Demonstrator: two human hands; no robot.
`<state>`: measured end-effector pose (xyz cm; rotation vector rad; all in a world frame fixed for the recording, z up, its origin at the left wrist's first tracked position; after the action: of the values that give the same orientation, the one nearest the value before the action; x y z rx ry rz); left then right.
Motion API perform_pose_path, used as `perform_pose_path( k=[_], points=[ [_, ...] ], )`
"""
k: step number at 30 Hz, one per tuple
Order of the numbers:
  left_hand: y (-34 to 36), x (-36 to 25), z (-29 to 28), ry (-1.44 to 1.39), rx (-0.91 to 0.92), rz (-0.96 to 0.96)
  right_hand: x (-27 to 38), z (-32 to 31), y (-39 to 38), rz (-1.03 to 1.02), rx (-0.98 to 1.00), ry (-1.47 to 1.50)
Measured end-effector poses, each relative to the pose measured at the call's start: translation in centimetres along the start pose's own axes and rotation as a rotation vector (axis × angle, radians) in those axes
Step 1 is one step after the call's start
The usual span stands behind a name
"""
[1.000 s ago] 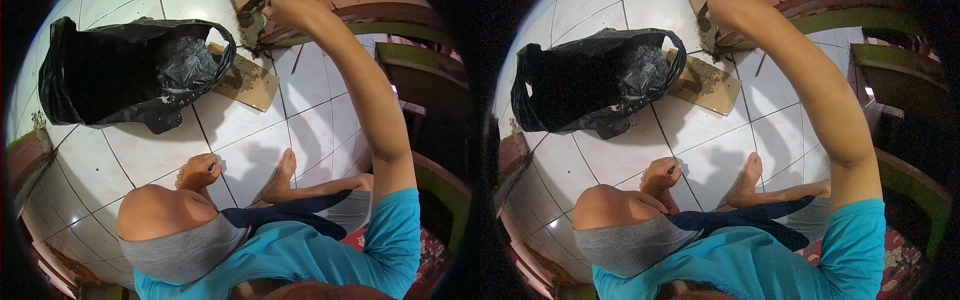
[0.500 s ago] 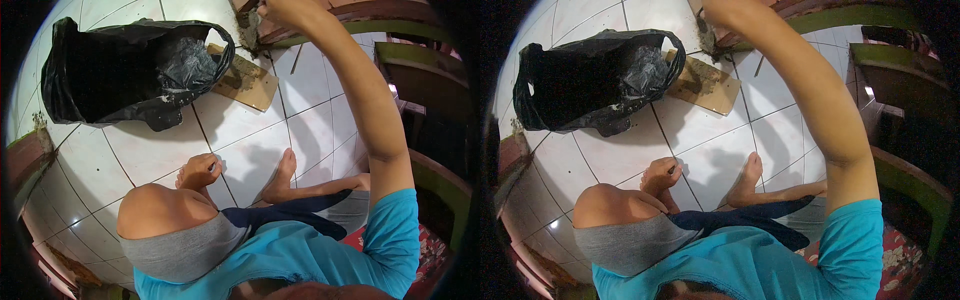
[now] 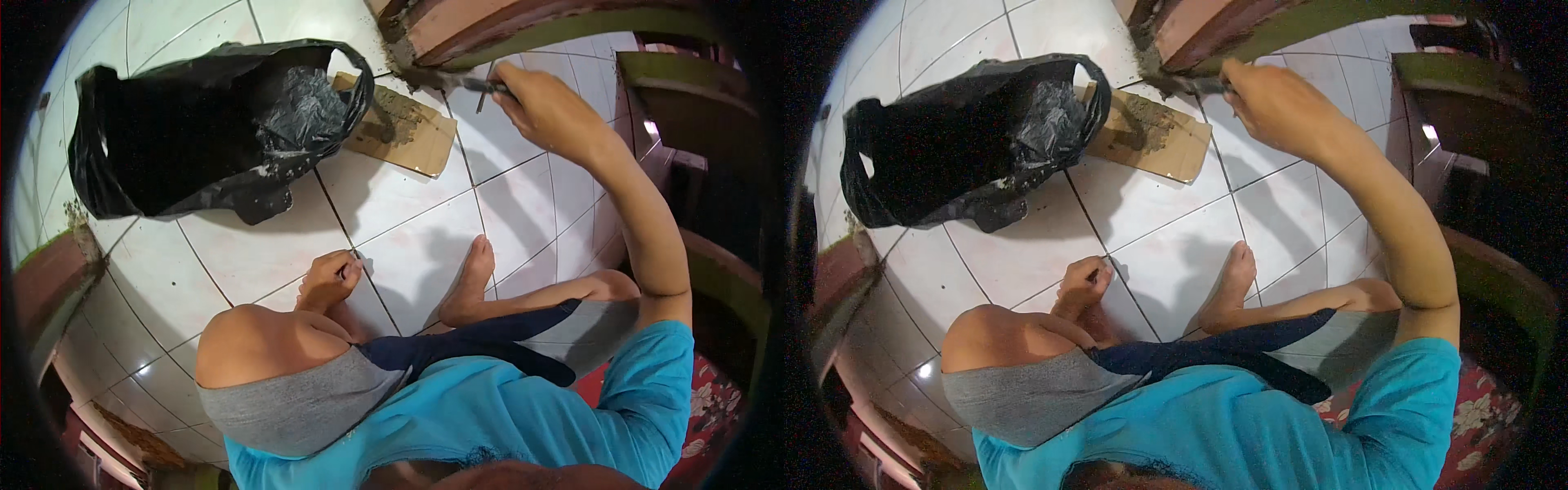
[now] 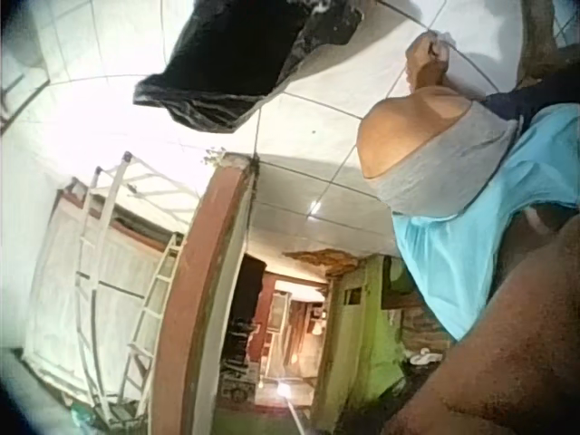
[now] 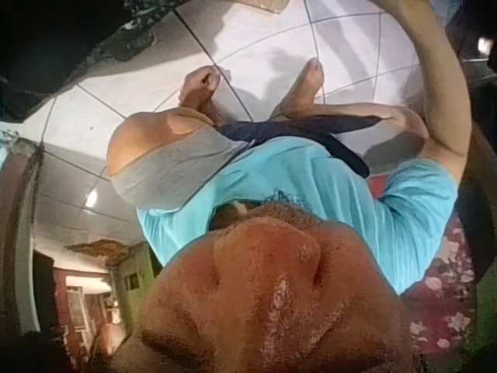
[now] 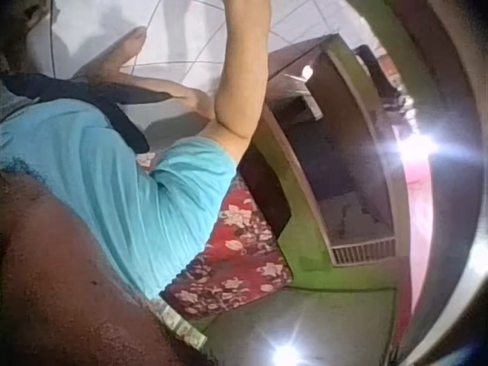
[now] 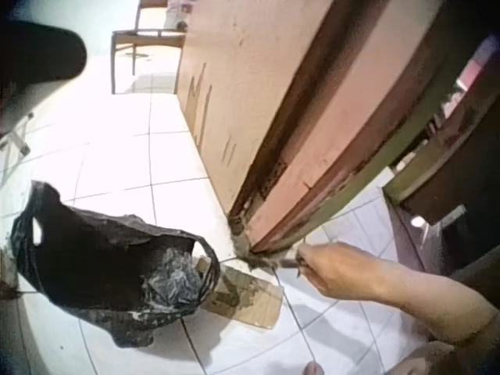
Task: The person applies mortar to the edge of a wall near a doorway using a putty knife, taking mortar from a black plastic bag.
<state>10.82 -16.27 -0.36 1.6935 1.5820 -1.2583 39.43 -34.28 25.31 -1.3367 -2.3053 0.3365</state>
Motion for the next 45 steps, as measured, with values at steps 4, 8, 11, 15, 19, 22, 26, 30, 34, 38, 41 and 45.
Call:
perform_pose_path(
  k=[4, 8, 11, 15, 19, 22, 26, 30, 34, 38, 41, 45],
  points=[
    [-0.5, 2.8, -5.8, -0.236, -0.039, -0.115, -4.4, 1.2, -3.1, -0.024, 0.023, 0.103],
    [-0.6, 1.6, -19.8, -0.267, -0.052, -0.294, -10.7, 3.4, -4.6, 0.042, -0.029, 0.269],
    [-0.9, -9.7, -31.0, 0.094, -0.211, -0.289, -12.8, 5.8, -3.4, 0.026, -0.041, 0.234],
    [-0.6, -27.7, -30.9, 0.29, -0.393, -0.047, -13.7, 9.3, -0.4, -0.032, -0.067, 0.332],
    [2.8, -38.0, -17.3, 0.624, 0.263, 0.454, -14.7, 10.7, 0.9, 0.006, -0.04, 0.35],
    [1.3, -37.8, -8.5, 0.515, 0.518, 0.467, -12.5, 12.8, 3.7, -0.067, -0.054, 0.429],
    [-1.0, -33.2, -2.9, 0.604, 0.799, 0.422, -9.3, 14.2, 4.1, -0.183, -0.084, 0.476],
    [1.9, -33.0, -3.5, 0.93, 0.849, 0.369, -8.6, 15.1, 4.4, -0.115, -0.065, 0.481],
    [3.6, -35.2, -5.0, 0.794, 0.681, 0.436, -7.4, 14.8, 4.8, -0.058, -0.06, 0.475],
    [2.7, -34.8, -5.0, 0.773, 0.736, 0.44, -7.2, 14.1, 4.8, -0.053, -0.095, 0.465],
    [2.3, -34.5, -5.1, 0.804, 0.742, 0.454, -8.0, 13.0, 4.3, -0.063, -0.181, 0.501],
    [2.0, -34.8, -5.5, 0.809, 0.763, 0.45, -6.9, 11.7, 3.0, -0.096, -0.265, 0.55]
  ],
)
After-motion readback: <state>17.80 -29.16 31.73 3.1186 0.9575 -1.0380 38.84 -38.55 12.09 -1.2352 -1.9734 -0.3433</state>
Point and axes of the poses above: each hand's wrist, its own y-axis towards the middle knuckle, its own z-axis out of the palm, x = y × z, the point moved 10 cm from there along y, towards the middle knuckle, and after that the axes turned 14 degrees about y, right-handed, at the moved point
